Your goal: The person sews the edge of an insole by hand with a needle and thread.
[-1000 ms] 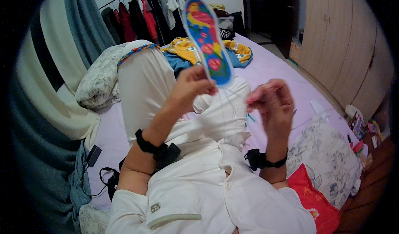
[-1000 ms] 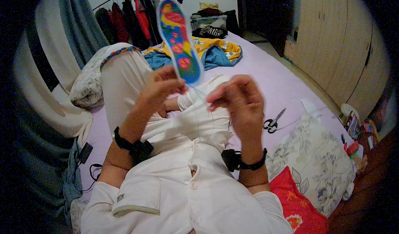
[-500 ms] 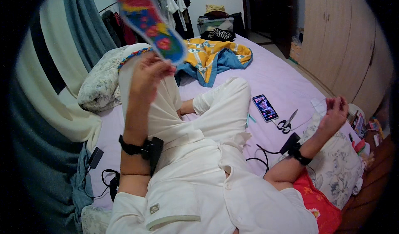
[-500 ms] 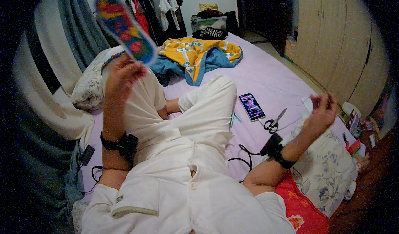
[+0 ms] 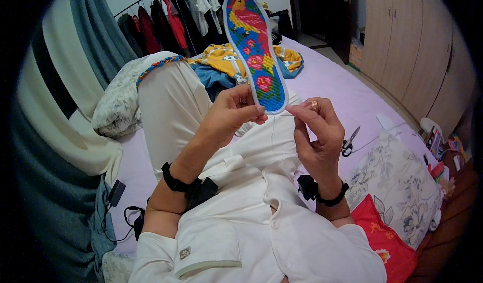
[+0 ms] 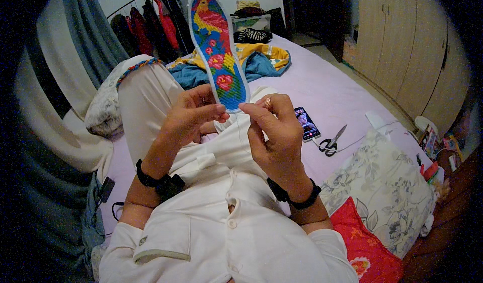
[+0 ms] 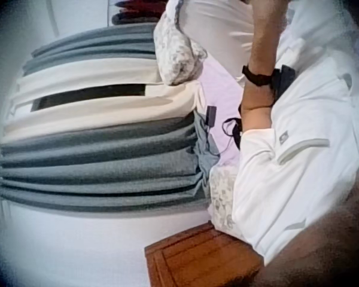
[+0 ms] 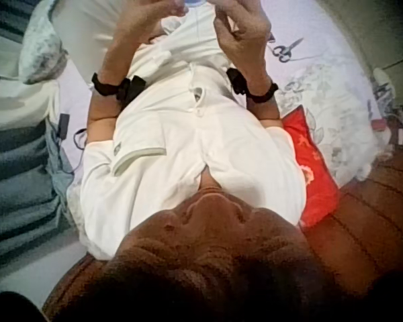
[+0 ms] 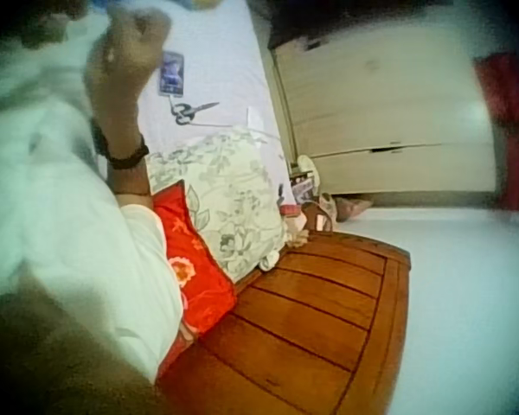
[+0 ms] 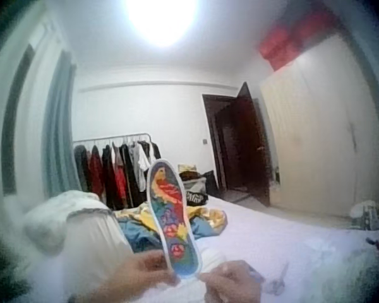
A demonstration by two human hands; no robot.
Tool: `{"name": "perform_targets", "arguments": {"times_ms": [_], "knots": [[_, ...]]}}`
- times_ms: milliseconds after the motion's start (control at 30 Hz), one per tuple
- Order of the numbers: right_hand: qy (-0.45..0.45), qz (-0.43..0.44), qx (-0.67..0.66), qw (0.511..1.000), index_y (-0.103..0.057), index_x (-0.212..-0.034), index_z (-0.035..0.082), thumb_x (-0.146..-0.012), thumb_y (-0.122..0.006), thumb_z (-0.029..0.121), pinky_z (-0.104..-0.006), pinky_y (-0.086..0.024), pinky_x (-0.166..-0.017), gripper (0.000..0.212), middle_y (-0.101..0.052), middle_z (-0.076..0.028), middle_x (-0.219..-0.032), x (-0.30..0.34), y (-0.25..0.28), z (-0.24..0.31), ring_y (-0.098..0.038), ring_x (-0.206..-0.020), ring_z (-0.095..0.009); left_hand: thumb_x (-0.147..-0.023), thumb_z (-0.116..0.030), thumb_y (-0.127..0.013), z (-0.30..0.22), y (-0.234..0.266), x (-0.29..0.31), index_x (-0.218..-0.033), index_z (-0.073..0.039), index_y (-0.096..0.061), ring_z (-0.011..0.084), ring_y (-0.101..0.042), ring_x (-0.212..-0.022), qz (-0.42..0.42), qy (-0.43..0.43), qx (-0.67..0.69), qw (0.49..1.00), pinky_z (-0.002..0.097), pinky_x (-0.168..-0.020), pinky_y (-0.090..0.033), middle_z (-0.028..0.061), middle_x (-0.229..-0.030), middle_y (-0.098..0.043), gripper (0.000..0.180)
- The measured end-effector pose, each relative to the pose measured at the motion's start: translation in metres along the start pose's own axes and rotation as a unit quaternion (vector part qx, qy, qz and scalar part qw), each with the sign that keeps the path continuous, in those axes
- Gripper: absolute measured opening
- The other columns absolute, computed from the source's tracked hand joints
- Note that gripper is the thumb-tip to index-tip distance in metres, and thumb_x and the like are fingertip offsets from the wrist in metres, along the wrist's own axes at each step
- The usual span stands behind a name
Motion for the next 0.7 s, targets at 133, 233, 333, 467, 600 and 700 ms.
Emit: {"name": "perform_targets", "arguments": {"times_ms": [133, 233, 333, 467, 600, 700], "knots": [[-0.007, 0.010, 0.006, 1.000, -0.060, -0.094, 0.002, -0.062, -0.055, -0.016, -0.0269, -0.044, -0.059, 0.036, -0.048, -0.013, -0.083, 0.001, -0.004, 0.002, -0.052, -0.072, -0.022, -0.077, -0.004, -0.061, 0.004, -0.005, 0.001, -0.100, 0.002, -0.055, 0.0131, -0.059, -0.075, 0.025, 0.013, 0.015, 0.999, 0.0261, -0.070, -0.050, 0.0079, -0.087, -0.060, 0.024], [-0.003, 0.003, 0.023, 1.000, -0.061, -0.096, 0.002, -0.065, -0.052, -0.017, -0.0239, -0.042, -0.058, 0.038, -0.051, -0.010, -0.082, 0.002, -0.006, -0.002, -0.053, -0.076, -0.017, -0.077, -0.004, -0.061, 0.006, -0.006, 0.000, -0.101, 0.001, -0.055, 0.0128, -0.059, -0.075, 0.024, 0.020, 0.004, 1.000, 0.0257, -0.070, -0.050, 0.0076, -0.087, -0.059, 0.024], [-0.014, 0.003, 0.021, 1.000, -0.061, -0.096, 0.002, -0.064, -0.052, -0.017, -0.0240, -0.042, -0.058, 0.038, -0.051, -0.011, -0.083, 0.002, -0.007, -0.003, -0.054, -0.076, -0.017, -0.077, -0.004, -0.061, 0.005, -0.008, 0.000, -0.101, 0.001, -0.054, 0.0128, -0.059, -0.075, 0.029, 0.019, 0.015, 0.999, 0.0258, -0.070, -0.050, 0.0080, -0.087, -0.059, 0.025], [-0.001, 0.004, 0.021, 1.000, -0.058, -0.095, 0.001, -0.061, -0.055, -0.016, -0.0292, -0.044, -0.060, 0.038, -0.048, -0.014, -0.082, 0.002, -0.010, -0.004, -0.052, -0.074, -0.024, -0.077, -0.004, -0.061, 0.008, -0.007, -0.001, -0.101, 0.002, -0.054, 0.0134, -0.060, -0.075, 0.030, 0.015, 0.020, 0.999, 0.0266, -0.071, -0.051, 0.0088, -0.088, -0.059, 0.026], [0.000, 0.006, 0.026, 1.000, -0.058, -0.094, 0.001, -0.060, -0.055, -0.015, -0.0303, -0.044, -0.060, 0.038, -0.049, -0.014, -0.082, 0.002, -0.011, -0.006, -0.051, -0.074, -0.025, -0.077, -0.004, -0.061, 0.008, -0.007, -0.001, -0.102, 0.002, -0.054, 0.0138, -0.060, -0.075, 0.023, 0.019, 0.010, 1.000, 0.0272, -0.071, -0.051, 0.0091, -0.088, -0.059, 0.026], [-0.002, 0.008, 0.034, 0.999, -0.060, -0.094, 0.001, -0.062, -0.053, -0.017, -0.0264, -0.043, -0.059, 0.037, -0.051, -0.012, -0.082, 0.002, -0.011, -0.005, -0.053, -0.076, -0.021, -0.077, -0.004, -0.061, 0.009, -0.007, -0.001, -0.102, 0.002, -0.054, 0.0138, -0.060, -0.075, 0.024, 0.021, 0.016, 0.999, 0.0272, -0.071, -0.051, 0.0091, -0.088, -0.059, 0.027]]}}
Point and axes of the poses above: each hand's wrist, its own x-axis away from the middle knuckle, its own y-axis out of the back of the hand, z = x × y, the point moved 4 cm from there along -x, towards the middle knuckle
